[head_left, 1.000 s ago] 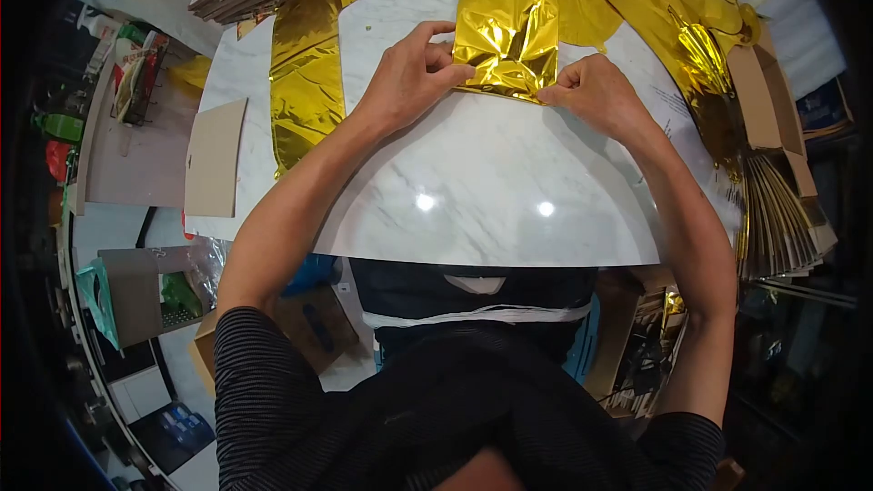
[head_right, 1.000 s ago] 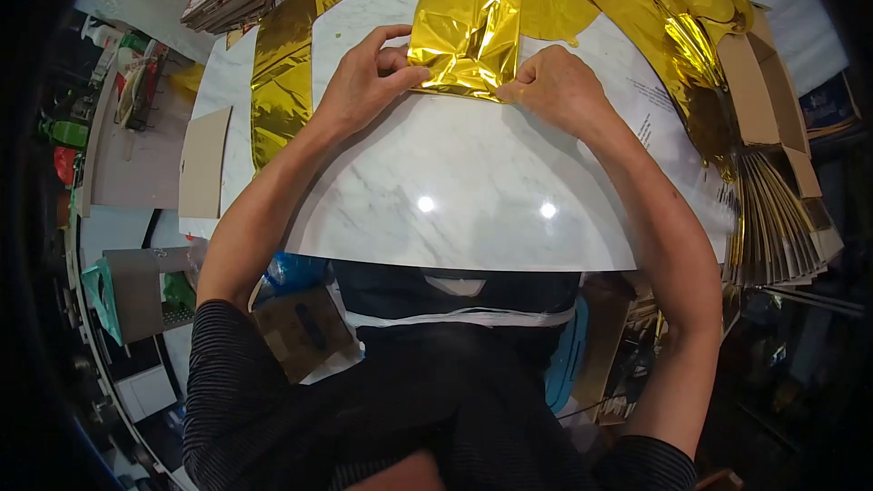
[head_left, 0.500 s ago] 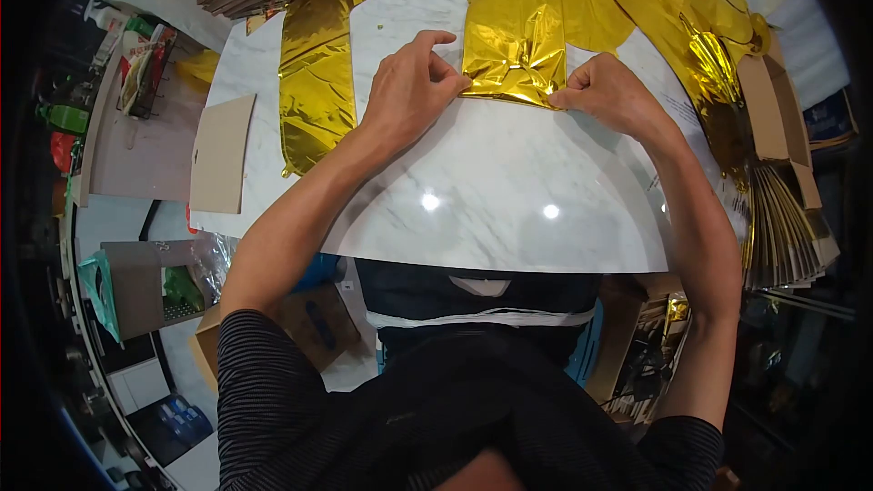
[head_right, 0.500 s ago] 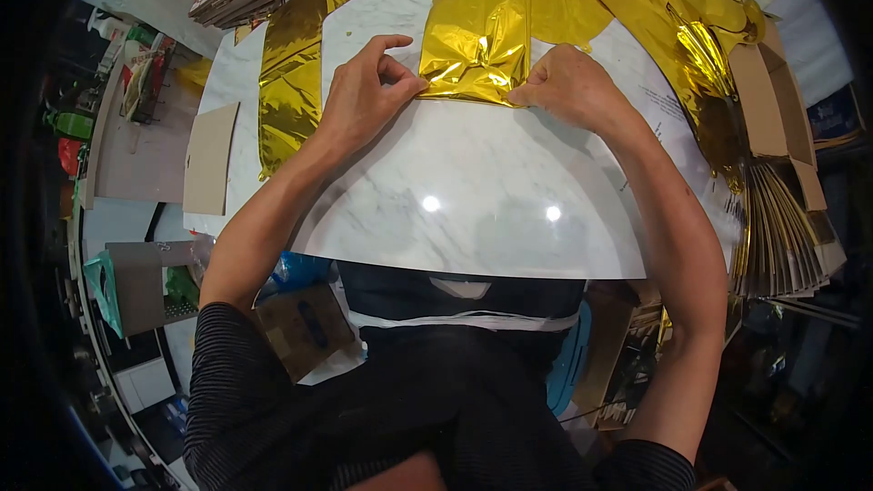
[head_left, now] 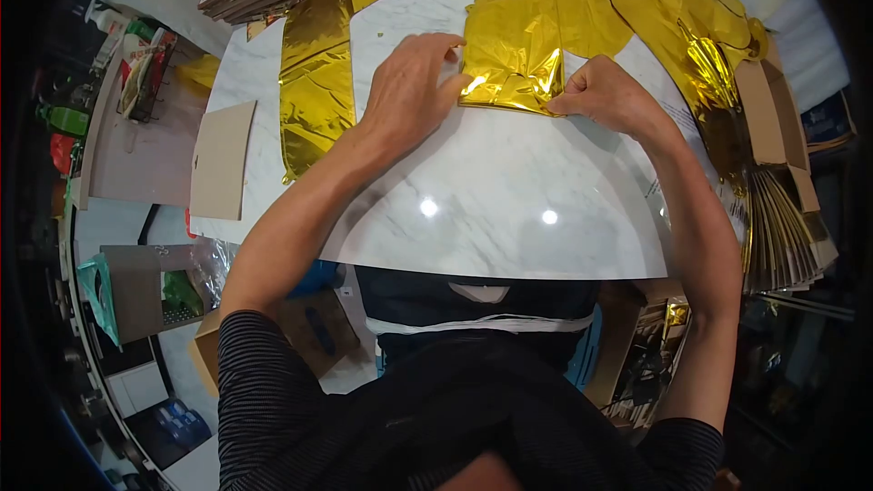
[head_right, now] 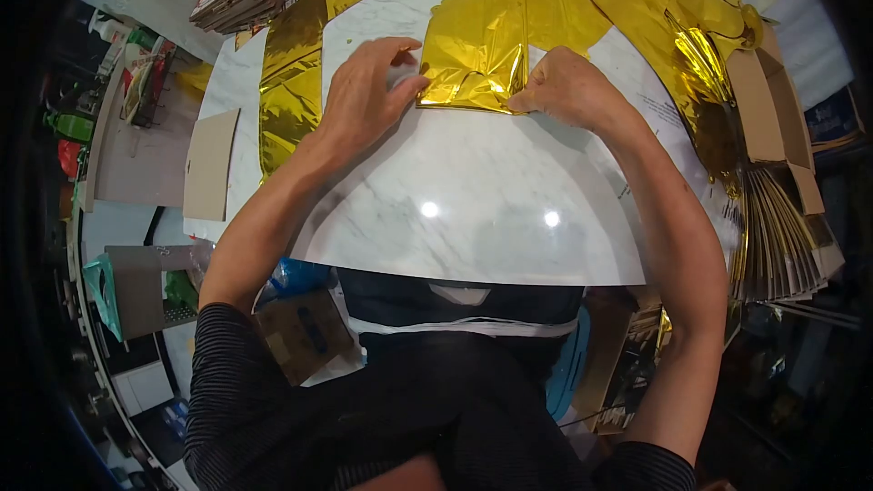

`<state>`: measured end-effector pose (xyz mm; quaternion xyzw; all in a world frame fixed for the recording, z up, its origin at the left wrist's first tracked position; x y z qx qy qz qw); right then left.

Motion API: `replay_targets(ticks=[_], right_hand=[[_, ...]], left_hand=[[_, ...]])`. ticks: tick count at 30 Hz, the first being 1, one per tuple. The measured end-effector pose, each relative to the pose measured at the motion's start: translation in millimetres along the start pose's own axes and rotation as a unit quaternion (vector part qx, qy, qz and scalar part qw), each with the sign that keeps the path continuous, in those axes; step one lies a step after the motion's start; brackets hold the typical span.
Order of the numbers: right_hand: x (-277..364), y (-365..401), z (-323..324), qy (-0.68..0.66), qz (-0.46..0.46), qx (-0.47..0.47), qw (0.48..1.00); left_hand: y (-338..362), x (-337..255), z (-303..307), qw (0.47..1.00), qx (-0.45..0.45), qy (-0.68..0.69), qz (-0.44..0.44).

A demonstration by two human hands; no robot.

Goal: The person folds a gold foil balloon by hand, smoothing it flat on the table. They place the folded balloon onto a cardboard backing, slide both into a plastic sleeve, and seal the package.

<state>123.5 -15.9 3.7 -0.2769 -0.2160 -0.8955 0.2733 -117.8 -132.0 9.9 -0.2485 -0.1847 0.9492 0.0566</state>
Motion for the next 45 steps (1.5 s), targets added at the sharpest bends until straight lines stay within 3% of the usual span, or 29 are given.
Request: replay_targets(ticks=[1,2,4,5,7,10,18,20,23,35,37,45], right_hand=[[-0.2,0.1,-0.1,-0.001,0.0,0.0,1.0],[0.0,0.0,-0.7,-0.003,0.0,0.0,1.0],[1.7,0.5,-1.7,-0.007,-0.002,-0.001,1.0],[2.1,0.7,-1.4,-0.011,-0.005,-0.003,1.0],[1.2,0.3,-0.5,-0.008,-0.002,0.001,1.0],[5.2,2.1,2.2,0.001,-0.001,0.015,1.0],[-0.1,11.6,-3.4,-0.032,0.001,0.025,0.999],[-1.0,19.0,-1.7,-0.1,-0.037,-0.052,0.993],[-8.0,17.4,-3.7,-0.061,-0.06,-0.093,0.992],[-1.9,16.1,-1.9,-0.028,-0.079,-0.079,0.993],[-0.4,16.6,-1.3,-0.026,-0.078,-0.079,0.993],[-1.6,17.3,-2.1,-0.031,-0.068,-0.072,0.995]], left_hand=[[-3.4,-2.3,1.2,0.995,-0.044,-0.032,-0.082],[-9.2,-2.8,2.3,0.995,-0.044,-0.031,-0.082],[-18.6,-10.4,-3.8,0.983,0.057,-0.017,-0.172],[-23.3,-7.8,-6.1,0.983,0.056,-0.016,-0.172],[-30.1,-6.1,-18.3,0.968,0.139,-0.005,-0.208],[-33.2,3.1,-33.9,0.957,0.193,-0.043,-0.21],[-29.5,8.4,-46.9,0.951,0.198,-0.063,-0.228],[-28.9,7.7,-46.1,0.951,0.202,-0.064,-0.226],[-28.8,7.7,-47.7,0.951,0.206,-0.07,-0.218],[-24.8,-12.1,-36.0,0.952,0.175,-0.054,-0.246],[-15.9,-25.4,-40.5,0.93,0.2,-0.093,-0.292],[-10.1,-23.9,-52.7,0.921,0.221,-0.12,-0.298]])
Point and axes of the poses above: each hand's wrist, its own y-axis away from the middle knuckle, its own z-axis out of the back of the hand, x = y × z, the point moved 4 cm from there along -y, towards the middle knuckle, and after that the axes turned 2 degrees about z, right-handed, at the moved point
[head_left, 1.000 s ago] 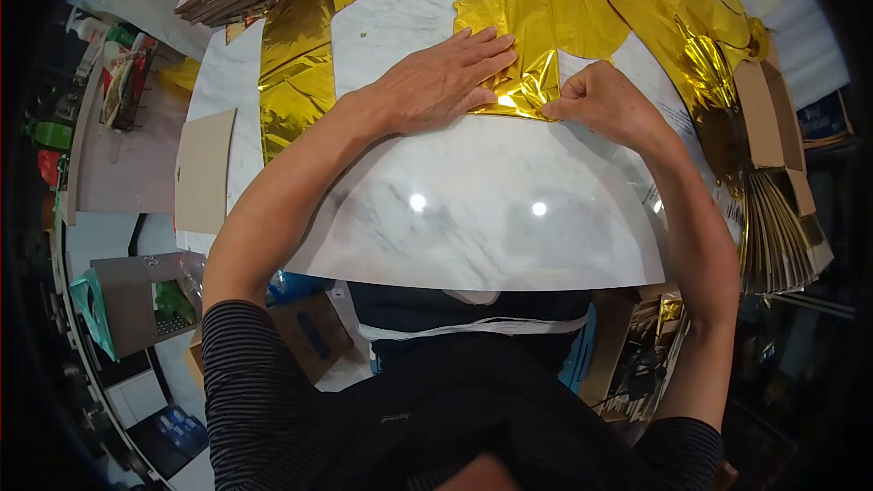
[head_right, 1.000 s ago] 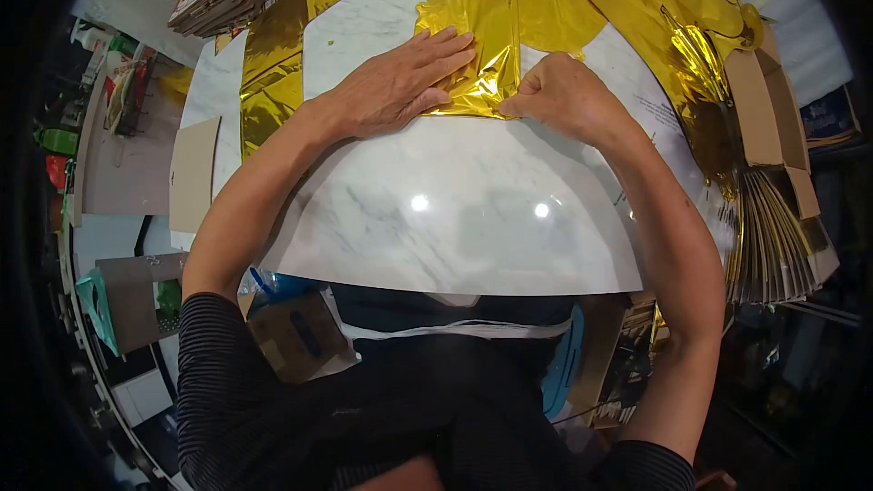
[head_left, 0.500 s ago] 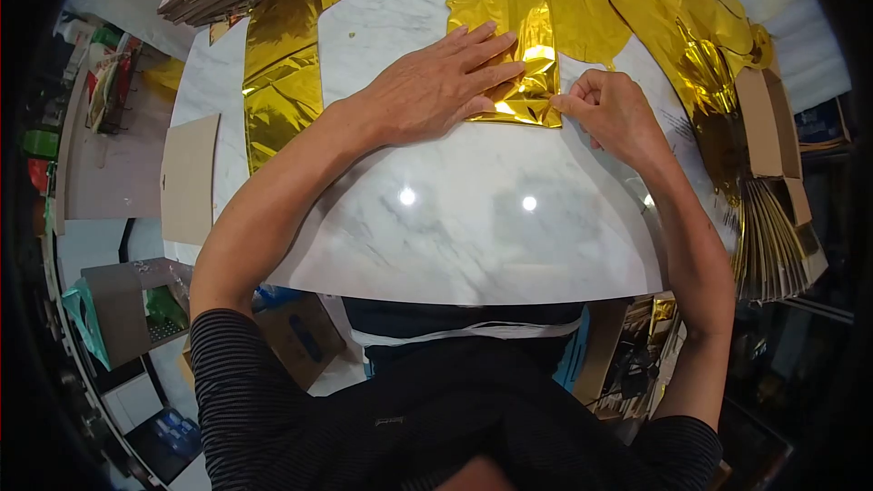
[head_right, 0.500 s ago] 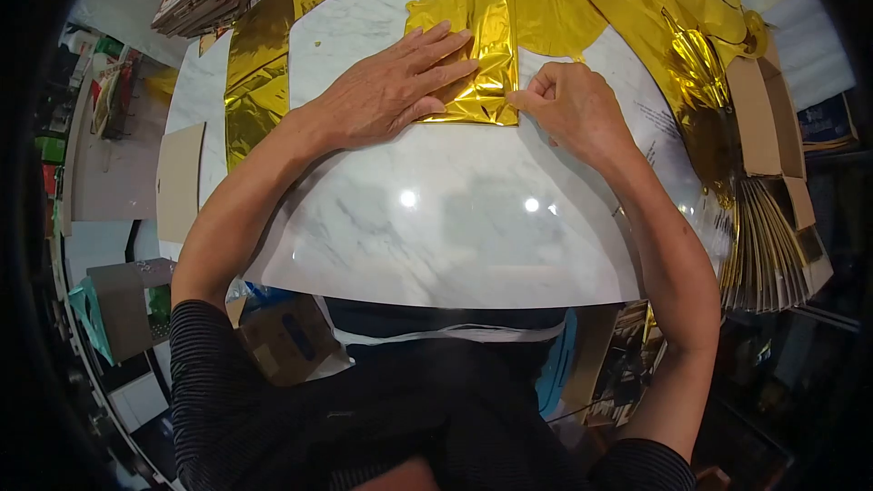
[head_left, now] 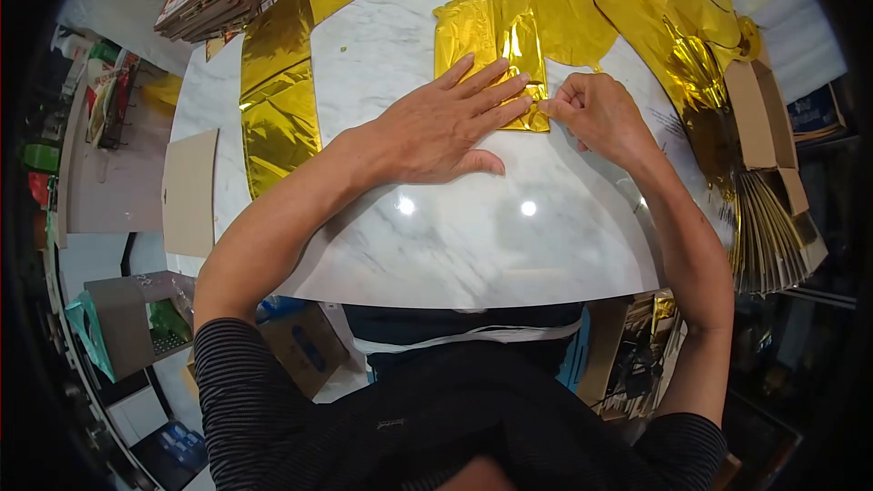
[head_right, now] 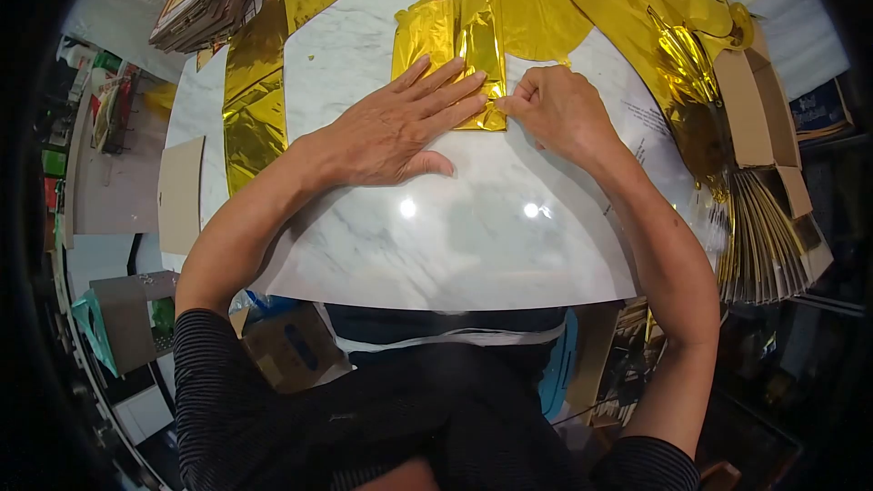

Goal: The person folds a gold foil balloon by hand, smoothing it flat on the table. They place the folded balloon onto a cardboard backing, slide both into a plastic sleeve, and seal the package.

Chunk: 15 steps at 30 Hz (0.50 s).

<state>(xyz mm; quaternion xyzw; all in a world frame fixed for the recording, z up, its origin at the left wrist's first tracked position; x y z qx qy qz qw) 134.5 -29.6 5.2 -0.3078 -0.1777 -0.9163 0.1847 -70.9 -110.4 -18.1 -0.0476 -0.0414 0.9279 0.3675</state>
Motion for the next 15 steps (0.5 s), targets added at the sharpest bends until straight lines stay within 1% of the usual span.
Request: replay_targets(ticks=[3,5,9,11,12,13,14,15], right_hand=[[-3.6,-0.9,-0.6,-0.011,0.007,0.008,1.0],[-5.1,0.5,1.2,-0.112,0.015,-0.006,0.994],[-7.9,-6.9,7.8,-0.111,0.033,-0.035,0.993],[-3.8,-3.4,5.1,-0.082,0.013,0.013,0.996],[-4.2,0.6,1.1,-0.082,0.014,0.014,0.996],[1.8,8.3,0.8,0.01,0.11,-0.06,0.992],[9.7,19.0,-0.6,0.101,0.204,-0.133,0.965],[12.4,26.6,-4.9,0.1,0.207,-0.131,0.964]], left_hand=[[0.9,0.9,1.1,1.0,-0.004,0.003,-0.001],[0.9,0.5,0.7,1.0,-0.01,0.009,-0.003],[1.2,0.3,0.5,1.0,-0.014,0.013,-0.001],[1.5,0.7,1.1,1.0,-0.015,0.014,-0.002],[1.5,0.3,1.2,1.0,-0.018,0.014,-0.003],[1.6,0.4,1.4,1.0,-0.02,0.013,-0.003],[1.4,0.5,1.8,1.0,-0.02,0.013,0.0],[1.3,0.2,2.1,1.0,-0.018,0.013,-0.002]])
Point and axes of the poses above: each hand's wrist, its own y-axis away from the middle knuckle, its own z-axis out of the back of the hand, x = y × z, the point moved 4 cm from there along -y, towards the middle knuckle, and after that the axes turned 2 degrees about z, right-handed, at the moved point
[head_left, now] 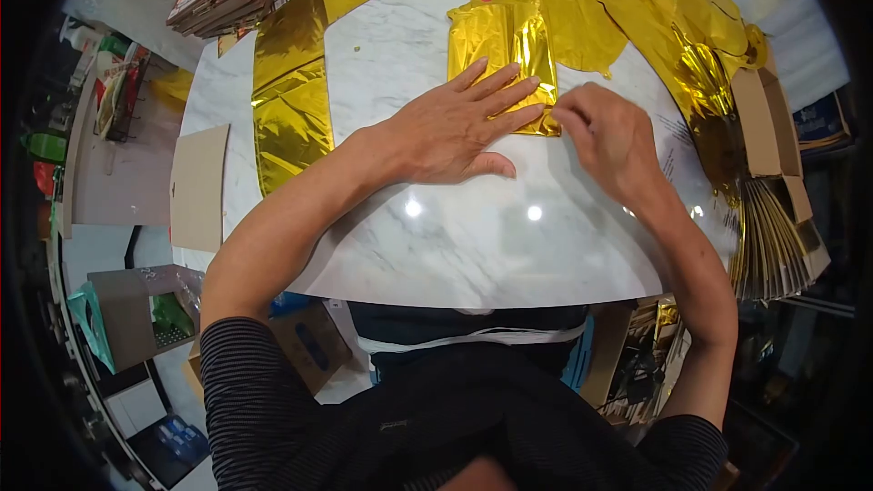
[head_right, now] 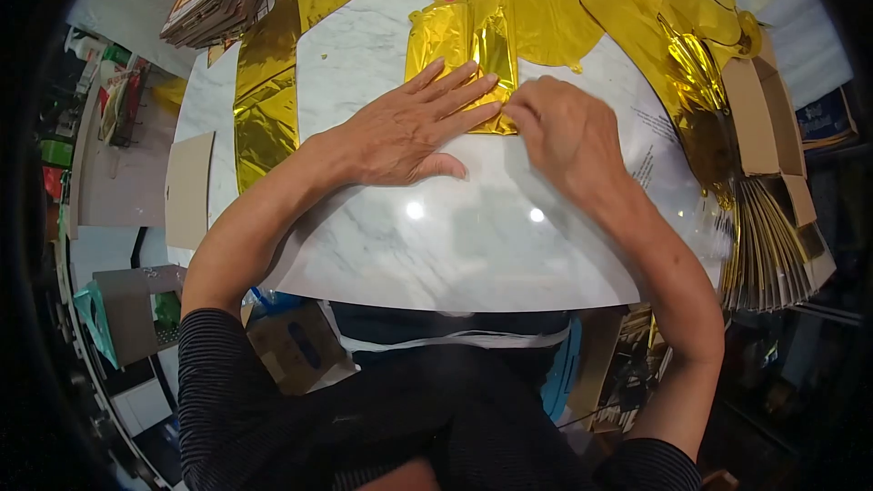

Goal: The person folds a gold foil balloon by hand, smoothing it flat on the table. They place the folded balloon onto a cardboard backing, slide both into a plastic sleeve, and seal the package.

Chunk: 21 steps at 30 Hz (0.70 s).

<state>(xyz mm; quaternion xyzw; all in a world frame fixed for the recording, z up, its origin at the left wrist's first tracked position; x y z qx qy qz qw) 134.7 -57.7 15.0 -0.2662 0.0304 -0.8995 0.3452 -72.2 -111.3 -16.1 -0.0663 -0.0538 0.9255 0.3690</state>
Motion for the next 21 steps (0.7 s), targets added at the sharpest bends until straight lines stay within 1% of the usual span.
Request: replay_targets(ticks=[2,3,6,7,9,10,11,12,13,15,16,18,19,21], right_hand=[[26.8,15.5,-1.3,0.124,0.157,-0.023,0.979],[27.6,22.9,-5.7,0.087,0.139,-0.03,0.986],[28.4,26.0,-2.1,0.082,0.148,-0.029,0.985],[24.4,24.9,-1.1,0.084,0.147,-0.03,0.985],[8.7,15.3,0.7,0.026,0.134,-0.018,0.99],[3.4,7.1,3.1,0.028,0.134,-0.019,0.99],[-9.8,-5.1,4.6,-0.06,0.041,-0.008,0.997],[-22.3,-16.7,4.5,-0.146,-0.052,0.004,0.988],[-27.1,-29.4,7.1,-0.147,-0.052,0.002,0.988],[-42.5,-52.6,8.5,-0.281,-0.136,0.011,0.95],[-47.5,-62.7,8.9,-0.282,-0.136,0.009,0.95],[-56.2,-77.9,2.6,-0.294,-0.185,0.072,0.935],[-59.5,-84.0,1.8,-0.295,-0.185,0.072,0.935],[-60.3,-90.0,-3.8,-0.285,-0.224,0.134,0.922]], left_hand=[[1.6,0.7,-0.1,1.0,0.003,0.001,-0.001],[1.4,1.2,-0.9,1.0,0.004,0.005,-0.005],[0.2,0.9,-1.7,1.0,0.01,0.012,-0.004],[-0.2,1.0,-2.0,1.0,0.017,0.016,0.001],[-0.1,0.7,-0.3,1.0,0.009,0.008,-0.007],[0.1,0.3,0.2,1.0,0.003,0.001,-0.01],[0.2,0.0,0.0,1.0,0.003,0.001,-0.011],[0.4,-0.1,-0.1,1.0,0.005,-0.001,-0.012],[0.2,0.3,0.0,1.0,0.007,-0.005,-0.014],[-0.1,-0.4,1.2,1.0,0.01,0.007,-0.011],[-0.3,-0.6,1.7,1.0,0.012,0.02,-0.008],[-1.3,-0.5,1.7,1.0,0.016,0.018,-0.007],[-1.5,-0.4,1.0,1.0,0.019,0.019,-0.005],[-1.7,-0.8,1.6,1.0,0.018,0.021,-0.004]])
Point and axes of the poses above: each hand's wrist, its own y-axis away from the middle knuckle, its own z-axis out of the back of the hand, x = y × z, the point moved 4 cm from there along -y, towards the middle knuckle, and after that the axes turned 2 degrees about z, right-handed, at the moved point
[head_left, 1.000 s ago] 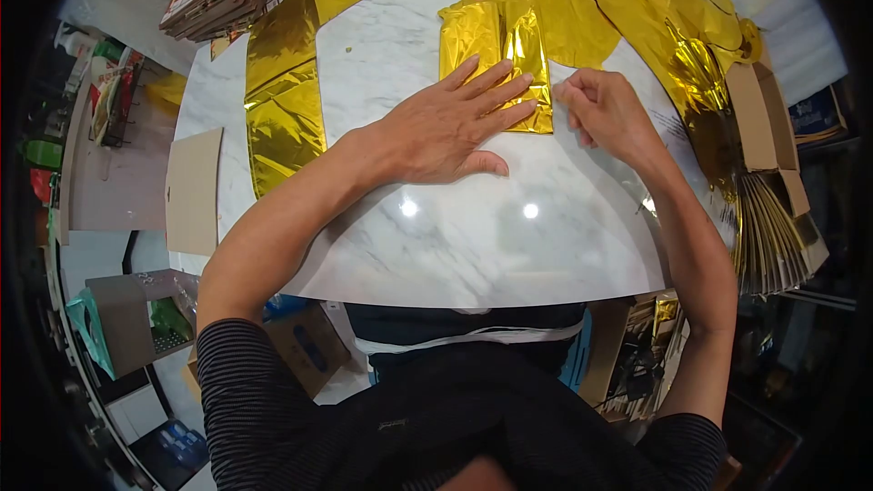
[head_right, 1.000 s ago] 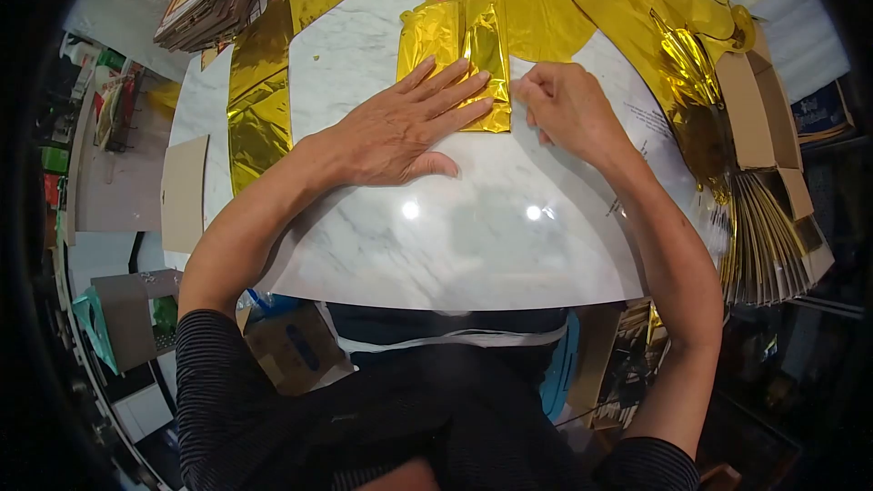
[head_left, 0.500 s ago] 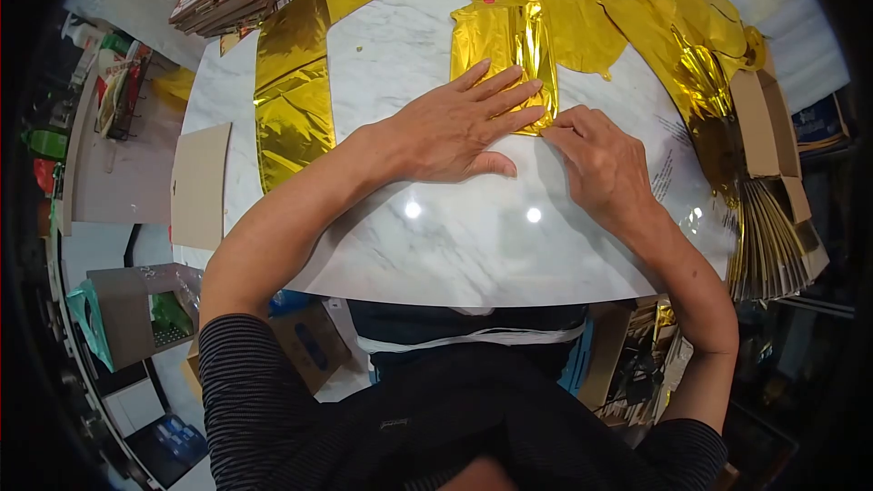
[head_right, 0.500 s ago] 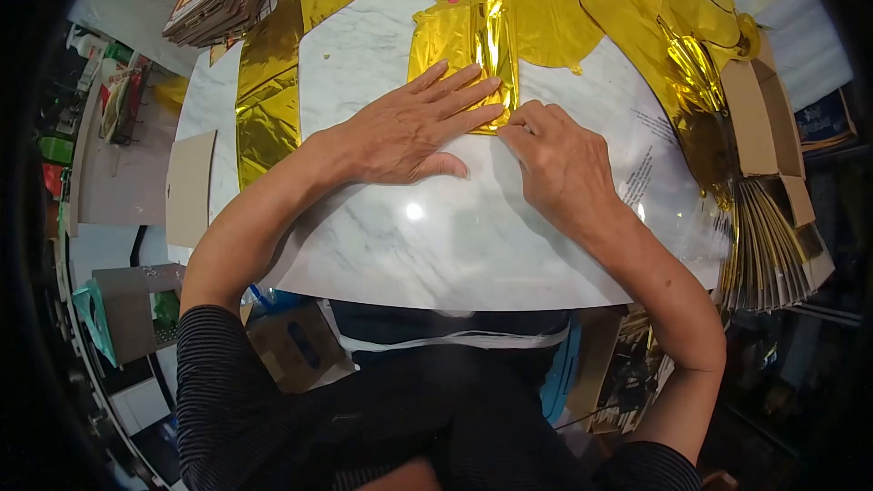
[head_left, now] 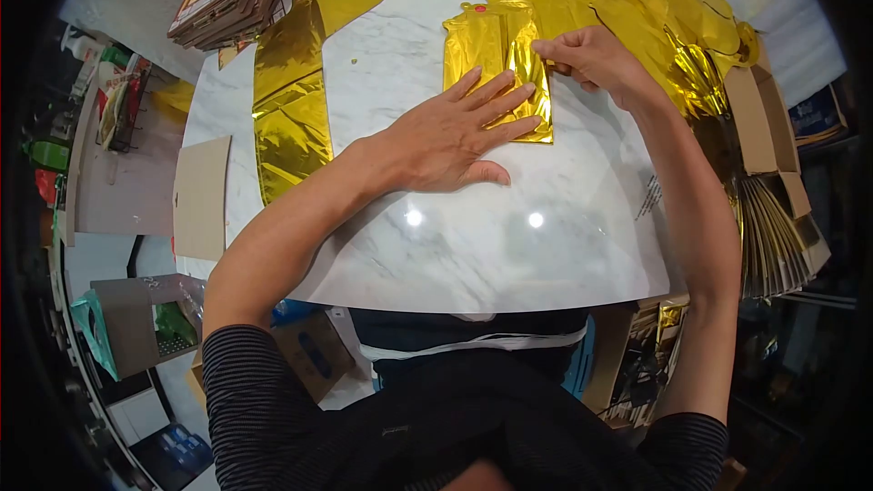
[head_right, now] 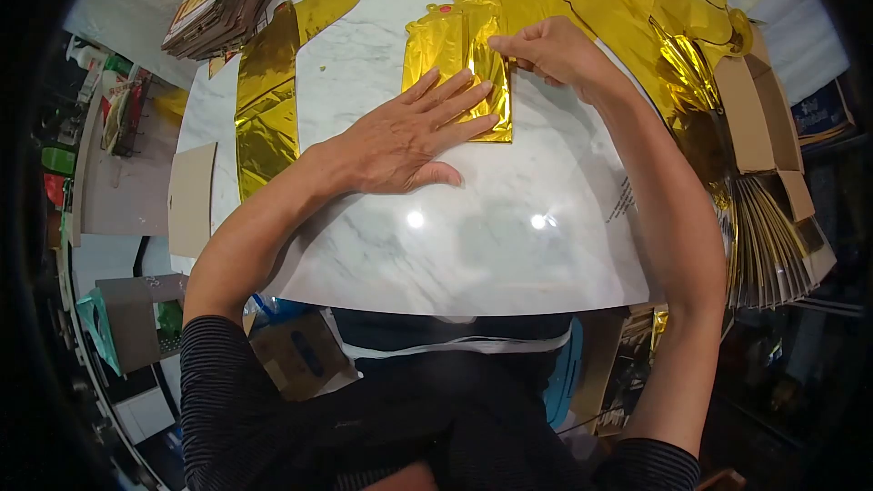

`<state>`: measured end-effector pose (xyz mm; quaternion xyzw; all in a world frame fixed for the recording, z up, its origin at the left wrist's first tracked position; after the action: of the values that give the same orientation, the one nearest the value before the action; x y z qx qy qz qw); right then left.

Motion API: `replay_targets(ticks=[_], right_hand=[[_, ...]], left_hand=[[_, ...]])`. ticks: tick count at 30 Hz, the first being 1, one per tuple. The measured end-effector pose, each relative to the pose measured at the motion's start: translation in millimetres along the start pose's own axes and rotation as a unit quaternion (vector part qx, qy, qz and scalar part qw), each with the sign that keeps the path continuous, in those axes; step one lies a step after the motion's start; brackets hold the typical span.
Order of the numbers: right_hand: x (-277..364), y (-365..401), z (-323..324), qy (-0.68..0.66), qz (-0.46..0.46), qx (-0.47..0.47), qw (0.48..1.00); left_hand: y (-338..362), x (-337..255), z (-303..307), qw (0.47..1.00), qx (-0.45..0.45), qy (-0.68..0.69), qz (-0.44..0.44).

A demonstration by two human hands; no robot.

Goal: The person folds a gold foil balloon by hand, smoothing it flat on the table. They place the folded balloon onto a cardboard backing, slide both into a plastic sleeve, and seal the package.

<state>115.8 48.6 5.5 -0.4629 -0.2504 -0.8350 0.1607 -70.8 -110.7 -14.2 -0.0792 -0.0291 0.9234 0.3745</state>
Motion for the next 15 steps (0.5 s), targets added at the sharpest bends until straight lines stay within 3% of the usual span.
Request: replay_targets(ticks=[7,15], right_hand=[[3.5,-5.0,-4.5,0.024,-0.025,0.004,0.999],[5.4,2.4,-10.3,0.01,0.006,-0.059,0.998]], left_hand=[[0.2,1.0,-1.2,1.0,0.004,0.002,0.004],[-0.1,-0.4,1.7,1.0,-0.002,-0.015,0.003]])
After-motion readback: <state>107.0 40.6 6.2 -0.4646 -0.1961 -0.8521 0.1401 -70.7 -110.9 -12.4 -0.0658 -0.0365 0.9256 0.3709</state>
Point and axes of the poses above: each hand's wrist, its own y-axis away from the middle knuckle, its own z-axis out of the back of the hand, x = y × z, the point moved 4 cm from there along -y, towards the middle knuckle, and after that the axes turned 2 degrees about z, right-handed, at the moved point
